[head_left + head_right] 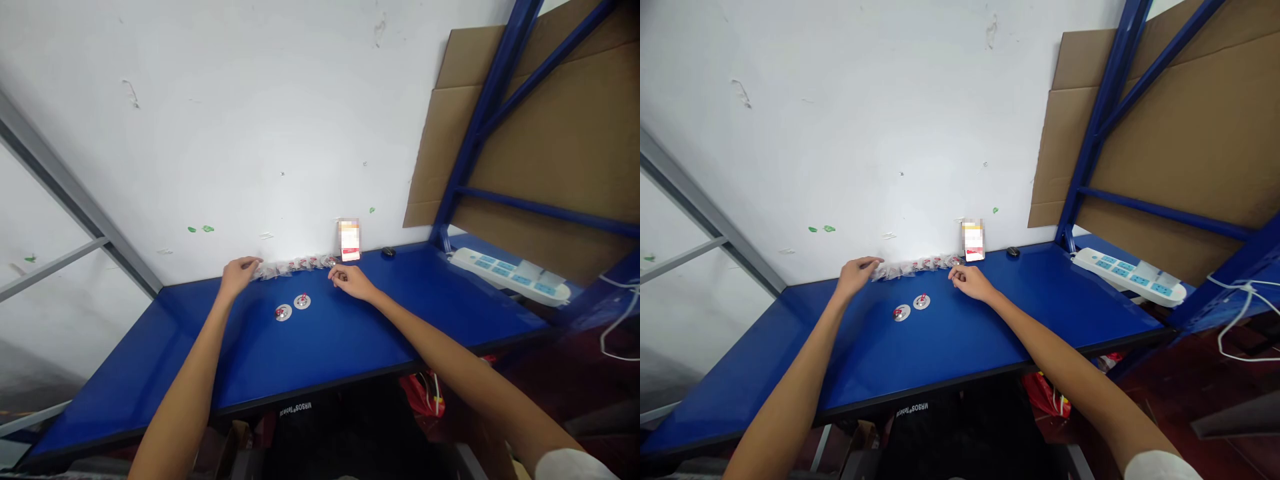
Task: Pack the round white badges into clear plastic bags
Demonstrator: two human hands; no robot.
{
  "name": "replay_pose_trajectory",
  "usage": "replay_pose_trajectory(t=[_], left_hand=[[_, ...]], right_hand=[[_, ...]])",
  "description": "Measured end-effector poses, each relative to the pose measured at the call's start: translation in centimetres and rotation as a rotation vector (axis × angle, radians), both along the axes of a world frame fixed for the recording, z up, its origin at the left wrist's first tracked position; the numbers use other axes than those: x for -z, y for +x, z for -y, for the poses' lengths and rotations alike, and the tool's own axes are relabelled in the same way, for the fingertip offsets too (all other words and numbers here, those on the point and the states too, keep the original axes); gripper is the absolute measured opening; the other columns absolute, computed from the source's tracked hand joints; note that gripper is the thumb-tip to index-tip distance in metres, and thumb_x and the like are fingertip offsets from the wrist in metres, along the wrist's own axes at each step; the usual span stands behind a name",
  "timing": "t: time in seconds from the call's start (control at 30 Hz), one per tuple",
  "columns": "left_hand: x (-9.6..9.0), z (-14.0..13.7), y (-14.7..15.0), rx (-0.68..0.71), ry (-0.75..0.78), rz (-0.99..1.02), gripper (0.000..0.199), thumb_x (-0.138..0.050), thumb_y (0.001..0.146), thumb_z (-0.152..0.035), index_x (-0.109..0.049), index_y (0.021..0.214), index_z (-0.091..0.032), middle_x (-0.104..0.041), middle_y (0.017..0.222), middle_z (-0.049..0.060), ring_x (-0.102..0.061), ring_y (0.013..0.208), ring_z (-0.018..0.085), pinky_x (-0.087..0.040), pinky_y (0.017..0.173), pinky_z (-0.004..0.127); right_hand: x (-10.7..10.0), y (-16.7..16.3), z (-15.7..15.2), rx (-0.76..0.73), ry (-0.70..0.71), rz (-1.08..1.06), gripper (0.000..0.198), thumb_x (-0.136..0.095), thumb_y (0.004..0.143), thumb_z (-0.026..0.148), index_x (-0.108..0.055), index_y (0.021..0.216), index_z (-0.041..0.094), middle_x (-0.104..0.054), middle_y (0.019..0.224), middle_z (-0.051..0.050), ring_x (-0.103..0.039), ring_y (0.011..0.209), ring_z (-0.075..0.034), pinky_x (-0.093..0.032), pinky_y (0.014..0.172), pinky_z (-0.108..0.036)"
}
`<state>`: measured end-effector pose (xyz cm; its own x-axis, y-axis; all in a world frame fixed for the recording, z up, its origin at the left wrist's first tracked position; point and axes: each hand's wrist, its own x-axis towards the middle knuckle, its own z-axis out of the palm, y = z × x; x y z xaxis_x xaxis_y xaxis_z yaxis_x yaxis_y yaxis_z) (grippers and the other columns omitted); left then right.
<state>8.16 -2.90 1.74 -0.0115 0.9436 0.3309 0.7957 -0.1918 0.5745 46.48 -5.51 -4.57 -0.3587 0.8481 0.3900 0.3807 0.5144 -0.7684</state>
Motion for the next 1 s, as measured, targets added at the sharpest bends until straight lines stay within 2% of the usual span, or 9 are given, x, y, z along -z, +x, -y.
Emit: replay_pose_trajectory(t=[0.07,0.13,0.23,0.33,0.5,0.7,0.8,1.0], left_hand=[[0.4,0.7,3.1,0.167,-0.026,0.214,0.040,-0.061,0.095,-0.047,-0.081,0.118,-0.020,-0.083,0.108,0.008,-0.078,0.102,0.026,-0.059,0.092,0.033],[1.0,1.6,6.2,0.315,-0.060,0.337,0.039,-0.068,0.091,-0.048,-0.079,0.115,-0.019,-0.083,0.107,0.008,-0.078,0.100,0.025,-0.061,0.090,0.033],[1.7,3.2,9.8,0.406,-0.114,0.482,0.038,-0.071,0.090,-0.050,-0.072,0.108,-0.018,-0.082,0.105,0.011,-0.079,0.095,0.024,-0.063,0.090,0.035],[2.1,4.2,11.6,0.446,-0.163,0.543,0.039,-0.074,0.089,-0.052,-0.067,0.106,-0.018,-0.082,0.106,0.011,-0.080,0.096,0.025,-0.064,0.090,0.037],[2.6,4.9,12.4,0.531,-0.204,0.634,0.042,-0.081,0.086,-0.051,-0.070,0.107,-0.017,-0.082,0.106,0.012,-0.080,0.095,0.028,-0.065,0.092,0.042],[3.2,5.1,12.9,0.587,-0.167,0.602,0.039,-0.082,0.087,-0.052,-0.076,0.104,-0.018,-0.082,0.100,0.011,-0.079,0.097,0.030,-0.063,0.093,0.044],[3.0,5.2,13.0,0.585,-0.132,0.588,0.037,-0.079,0.090,-0.053,-0.077,0.103,-0.019,-0.082,0.102,0.009,-0.078,0.097,0.029,-0.063,0.092,0.042],[3.0,5.0,12.7,0.566,-0.166,0.629,0.041,-0.080,0.088,-0.054,-0.078,0.107,-0.018,-0.081,0.100,0.010,-0.077,0.095,0.030,-0.063,0.082,0.040]], right_hand=[[-0.3,-0.4,0.4,-0.002,0.013,-0.011,0.020,-0.056,0.088,0.015,-0.072,0.099,0.021,-0.073,0.077,0.001,-0.067,0.066,-0.016,-0.051,0.067,-0.027],[-0.6,-0.8,0.8,-0.015,0.014,-0.040,0.018,-0.059,0.093,0.021,-0.072,0.105,0.022,-0.076,0.083,-0.001,-0.068,0.067,-0.016,-0.054,0.068,-0.028],[-1.0,-1.1,1.1,-0.074,-0.009,-0.083,0.020,-0.064,0.098,0.032,-0.072,0.113,0.022,-0.078,0.091,-0.003,-0.072,0.070,-0.017,-0.058,0.072,-0.030],[-1.2,-1.2,1.3,-0.115,-0.033,-0.129,0.027,-0.067,0.100,0.041,-0.071,0.118,0.022,-0.078,0.095,-0.004,-0.076,0.077,-0.019,-0.060,0.078,-0.033],[-1.3,-1.7,1.5,-0.125,-0.017,-0.184,0.035,-0.072,0.098,0.050,-0.070,0.120,0.022,-0.078,0.099,-0.006,-0.077,0.094,-0.024,-0.061,0.089,-0.038],[-1.3,-1.8,1.5,-0.150,-0.036,-0.238,0.031,-0.069,0.099,0.050,-0.073,0.105,0.020,-0.078,0.090,-0.005,-0.075,0.081,-0.023,-0.060,0.082,-0.038],[-1.5,-1.6,1.6,-0.157,-0.041,-0.223,0.025,-0.070,0.098,0.045,-0.074,0.105,0.021,-0.077,0.085,-0.004,-0.072,0.074,-0.021,-0.058,0.077,-0.036],[-1.7,-1.4,1.7,-0.162,-0.028,-0.193,0.020,-0.067,0.096,0.033,-0.076,0.109,0.020,-0.073,0.082,-0.002,-0.067,0.071,-0.019,-0.053,0.073,-0.032]])
